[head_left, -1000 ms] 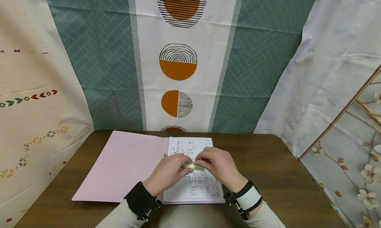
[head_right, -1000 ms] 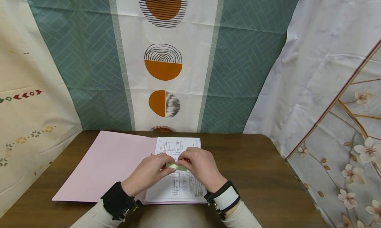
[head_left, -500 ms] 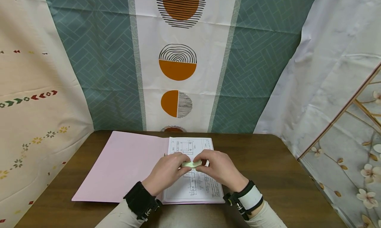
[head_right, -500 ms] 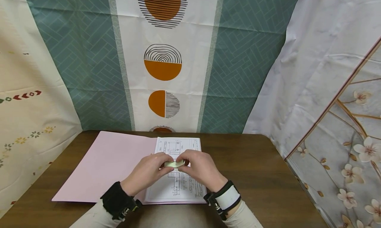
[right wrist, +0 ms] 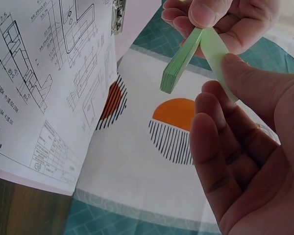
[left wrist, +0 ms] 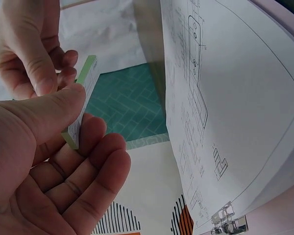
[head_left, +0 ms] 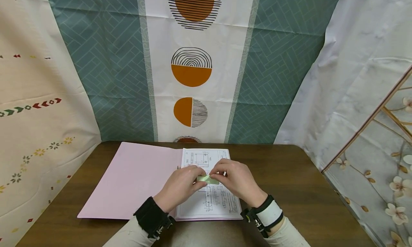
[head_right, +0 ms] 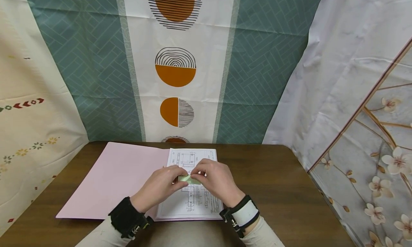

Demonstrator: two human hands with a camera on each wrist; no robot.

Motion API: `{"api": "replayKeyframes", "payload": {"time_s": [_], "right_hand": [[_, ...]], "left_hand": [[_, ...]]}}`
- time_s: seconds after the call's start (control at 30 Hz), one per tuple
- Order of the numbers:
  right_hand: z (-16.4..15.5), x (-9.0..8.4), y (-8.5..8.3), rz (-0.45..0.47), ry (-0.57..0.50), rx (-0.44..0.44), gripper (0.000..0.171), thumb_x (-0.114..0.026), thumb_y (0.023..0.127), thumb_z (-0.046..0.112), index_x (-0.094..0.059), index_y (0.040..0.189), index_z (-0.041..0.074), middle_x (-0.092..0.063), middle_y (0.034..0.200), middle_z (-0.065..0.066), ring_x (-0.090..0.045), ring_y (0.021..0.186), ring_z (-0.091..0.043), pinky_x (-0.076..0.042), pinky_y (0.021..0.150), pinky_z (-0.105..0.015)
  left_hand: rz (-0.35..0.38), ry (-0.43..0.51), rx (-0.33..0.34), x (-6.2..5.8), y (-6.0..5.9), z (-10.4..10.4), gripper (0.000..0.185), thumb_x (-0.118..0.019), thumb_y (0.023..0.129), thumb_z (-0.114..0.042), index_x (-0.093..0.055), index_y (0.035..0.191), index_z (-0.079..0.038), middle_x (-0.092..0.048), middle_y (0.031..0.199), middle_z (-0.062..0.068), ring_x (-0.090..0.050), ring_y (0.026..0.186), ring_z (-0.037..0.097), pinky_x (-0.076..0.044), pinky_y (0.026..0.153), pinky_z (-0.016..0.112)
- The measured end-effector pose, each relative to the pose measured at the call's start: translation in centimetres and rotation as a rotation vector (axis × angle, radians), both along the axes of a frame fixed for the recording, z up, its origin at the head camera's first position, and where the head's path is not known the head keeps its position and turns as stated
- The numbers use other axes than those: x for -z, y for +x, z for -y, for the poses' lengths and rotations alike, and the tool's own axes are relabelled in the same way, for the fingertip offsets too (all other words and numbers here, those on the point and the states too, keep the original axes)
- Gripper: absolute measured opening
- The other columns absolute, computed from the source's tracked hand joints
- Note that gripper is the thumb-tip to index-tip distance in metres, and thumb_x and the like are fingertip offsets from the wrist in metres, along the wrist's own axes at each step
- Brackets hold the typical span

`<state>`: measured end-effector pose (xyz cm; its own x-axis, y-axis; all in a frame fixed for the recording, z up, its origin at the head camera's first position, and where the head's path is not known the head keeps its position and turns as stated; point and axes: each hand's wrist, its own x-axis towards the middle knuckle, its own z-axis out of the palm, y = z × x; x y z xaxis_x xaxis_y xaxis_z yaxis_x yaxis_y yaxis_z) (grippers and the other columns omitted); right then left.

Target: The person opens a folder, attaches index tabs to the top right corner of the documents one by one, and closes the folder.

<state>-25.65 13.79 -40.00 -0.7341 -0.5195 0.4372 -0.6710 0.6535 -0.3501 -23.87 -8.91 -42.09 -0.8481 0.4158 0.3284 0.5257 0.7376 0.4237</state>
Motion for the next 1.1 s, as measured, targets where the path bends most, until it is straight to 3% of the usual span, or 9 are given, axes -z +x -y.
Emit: {"api": "replayKeyframes", "payload": {"time_s": [0.4,0.8,1.1], "right_hand": [[0.19,0.01,-0.04,-0.024,-0.013,0.022,0.009,-0.091,0.093,0.019,-0.084,0.093,0.025,-0.071,0.091,0.017,-0.060,0.076,-0.001,-0.053,0.069,-0.026],[0.05,-0.04,0.15,0.012,-0.060,0.040,0.010,-0.092,0.092,0.018,-0.084,0.094,0.025,-0.070,0.091,0.018,-0.061,0.078,-0.003,-0.055,0.071,-0.027],[-0.34,-0.32,0.43,0.010,-0.098,0.073,0.012,-0.093,0.092,0.019,-0.086,0.096,0.027,-0.072,0.091,0.021,-0.062,0.078,-0.002,-0.056,0.071,-0.027]], "left_hand": [[-0.027,-0.012,0.029,0.17,-0.01,0.02,0.015,-0.091,0.094,-0.021,-0.081,0.102,-0.015,-0.067,0.087,-0.010,-0.056,0.074,0.004,-0.049,0.065,0.026],[-0.022,-0.011,0.035,0.19,0.07,-0.07,0.017,-0.092,0.093,-0.019,-0.079,0.103,-0.014,-0.065,0.084,-0.011,-0.054,0.072,0.004,-0.048,0.064,0.025],[-0.011,-0.053,-0.032,0.39,0.09,0.29,0.020,-0.092,0.093,-0.023,-0.081,0.106,-0.013,-0.068,0.089,-0.009,-0.056,0.075,0.005,-0.049,0.068,0.028]]}}
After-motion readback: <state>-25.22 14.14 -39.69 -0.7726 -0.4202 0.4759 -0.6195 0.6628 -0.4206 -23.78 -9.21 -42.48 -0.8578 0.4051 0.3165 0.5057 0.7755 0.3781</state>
